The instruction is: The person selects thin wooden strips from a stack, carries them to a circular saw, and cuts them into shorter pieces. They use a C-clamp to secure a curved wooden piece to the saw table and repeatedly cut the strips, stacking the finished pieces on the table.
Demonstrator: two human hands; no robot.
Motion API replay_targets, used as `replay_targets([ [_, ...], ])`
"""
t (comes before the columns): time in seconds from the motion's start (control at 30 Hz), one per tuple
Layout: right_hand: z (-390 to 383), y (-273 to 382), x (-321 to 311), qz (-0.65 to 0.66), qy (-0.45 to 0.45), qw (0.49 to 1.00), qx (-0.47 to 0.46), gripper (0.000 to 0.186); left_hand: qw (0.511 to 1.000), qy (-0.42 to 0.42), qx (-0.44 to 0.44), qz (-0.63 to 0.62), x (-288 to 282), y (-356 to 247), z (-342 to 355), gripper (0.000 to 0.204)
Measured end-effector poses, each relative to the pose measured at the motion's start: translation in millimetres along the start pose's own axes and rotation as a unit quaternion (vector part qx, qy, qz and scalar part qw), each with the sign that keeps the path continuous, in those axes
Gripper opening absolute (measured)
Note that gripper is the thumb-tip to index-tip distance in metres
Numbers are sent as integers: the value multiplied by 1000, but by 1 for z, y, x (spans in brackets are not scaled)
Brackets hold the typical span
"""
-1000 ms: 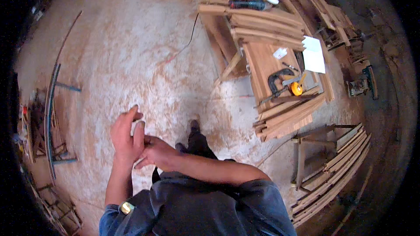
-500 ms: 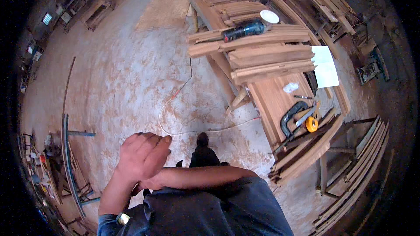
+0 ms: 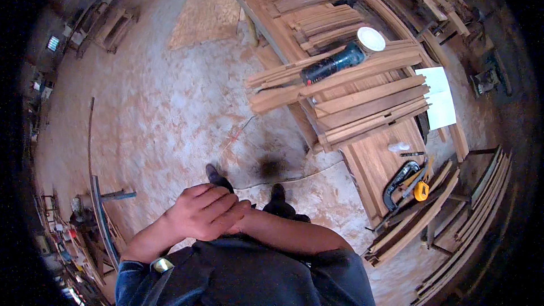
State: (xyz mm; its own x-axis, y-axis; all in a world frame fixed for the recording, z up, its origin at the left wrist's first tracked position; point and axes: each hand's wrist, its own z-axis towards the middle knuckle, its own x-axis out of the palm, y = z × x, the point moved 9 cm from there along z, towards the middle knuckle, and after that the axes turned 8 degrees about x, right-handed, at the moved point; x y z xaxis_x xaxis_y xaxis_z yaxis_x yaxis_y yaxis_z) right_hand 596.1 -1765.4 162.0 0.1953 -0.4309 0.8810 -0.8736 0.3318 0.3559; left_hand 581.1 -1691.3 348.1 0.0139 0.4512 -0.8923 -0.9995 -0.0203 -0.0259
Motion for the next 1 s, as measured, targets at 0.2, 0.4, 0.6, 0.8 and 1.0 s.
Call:
replay_targets([
  [0.2,66,70,-23,37,-41,997,-51,20,995,-30,94,-29,2,89,-9,38],
  [0.4,173,162,-40,78,-84,987,-112,20,982,-58,131,-119,-8,216,-67,35],
  [0.6,268,260,-35,114,-94,975,-164,20,982,-84,107,-129,-32,352,-132,29],
  [0.8,287,334,-42,126,-111,963,-209,20,967,-120,146,-171,-49,414,-102,27],
  [1.0,288,393,-77,153,-77,955,-241,20,955,-51,181,-230,-11,458,-67,32],
])
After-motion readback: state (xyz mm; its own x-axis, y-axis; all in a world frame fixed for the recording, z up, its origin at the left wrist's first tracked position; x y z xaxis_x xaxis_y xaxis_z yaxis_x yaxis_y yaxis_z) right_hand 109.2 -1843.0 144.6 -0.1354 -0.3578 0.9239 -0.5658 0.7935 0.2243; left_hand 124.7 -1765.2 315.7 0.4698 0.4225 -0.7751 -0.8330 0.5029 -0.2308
